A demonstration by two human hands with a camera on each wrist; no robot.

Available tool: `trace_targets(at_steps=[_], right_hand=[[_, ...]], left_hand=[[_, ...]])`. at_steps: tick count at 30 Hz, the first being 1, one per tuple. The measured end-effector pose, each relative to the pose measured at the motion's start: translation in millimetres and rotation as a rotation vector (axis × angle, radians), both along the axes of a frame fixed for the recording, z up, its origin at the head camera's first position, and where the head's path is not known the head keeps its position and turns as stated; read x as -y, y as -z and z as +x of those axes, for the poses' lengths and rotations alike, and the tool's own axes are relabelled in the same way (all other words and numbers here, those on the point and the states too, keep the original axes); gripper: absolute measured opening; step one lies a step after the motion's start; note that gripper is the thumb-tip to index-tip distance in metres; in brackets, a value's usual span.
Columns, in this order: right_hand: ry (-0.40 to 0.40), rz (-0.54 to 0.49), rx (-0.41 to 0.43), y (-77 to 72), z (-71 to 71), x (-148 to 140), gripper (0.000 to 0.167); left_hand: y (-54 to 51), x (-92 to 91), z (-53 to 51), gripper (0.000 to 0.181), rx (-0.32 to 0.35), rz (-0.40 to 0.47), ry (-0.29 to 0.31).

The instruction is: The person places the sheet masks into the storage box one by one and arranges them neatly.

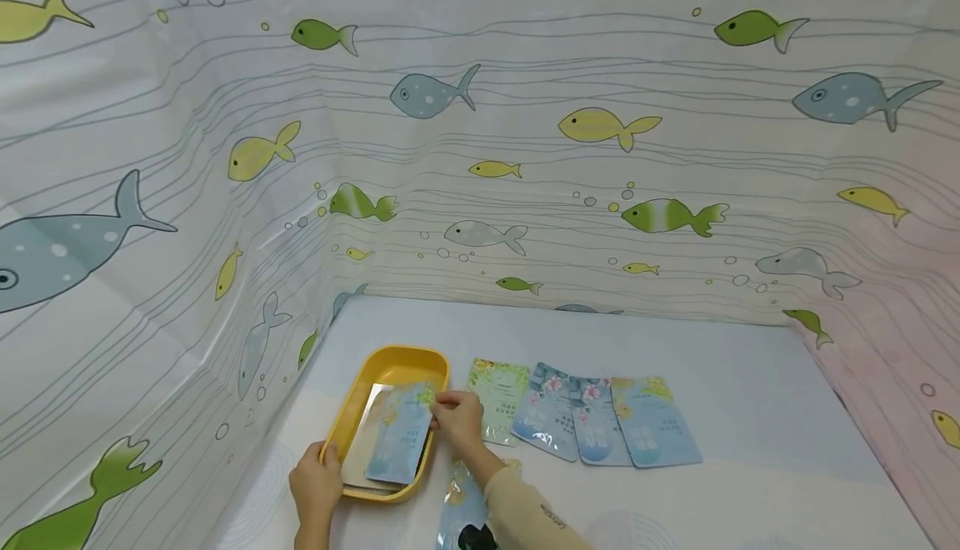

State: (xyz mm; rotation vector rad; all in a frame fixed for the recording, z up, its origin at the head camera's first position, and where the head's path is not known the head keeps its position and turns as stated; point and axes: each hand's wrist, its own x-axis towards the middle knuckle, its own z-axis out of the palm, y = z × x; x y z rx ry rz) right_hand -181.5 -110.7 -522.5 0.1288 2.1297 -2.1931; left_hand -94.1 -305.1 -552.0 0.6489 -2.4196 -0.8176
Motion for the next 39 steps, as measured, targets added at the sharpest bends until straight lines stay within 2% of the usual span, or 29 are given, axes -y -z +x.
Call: trace_targets(at_steps=[14, 26, 39], right_hand=[[-0.005, 0.174, -0.127, 1.4, 8.1, 16.7, 0.01], [-0.059, 0.394, -0.324, 3.2, 6.5, 14.9, 0.013], [-0.062, 0.471, -0.401, 3.2, 8.9, 15.4, 0.013]], left_hand=[[0.1, -1.4, 1.9, 0.019, 0.013, 0.016, -0.011], [-1.8, -1.0, 0.1, 0.02, 0.015, 0.02, -0.012], [-3.6, -0.9, 0.0, 0.02, 0.027, 0.026, -0.022]])
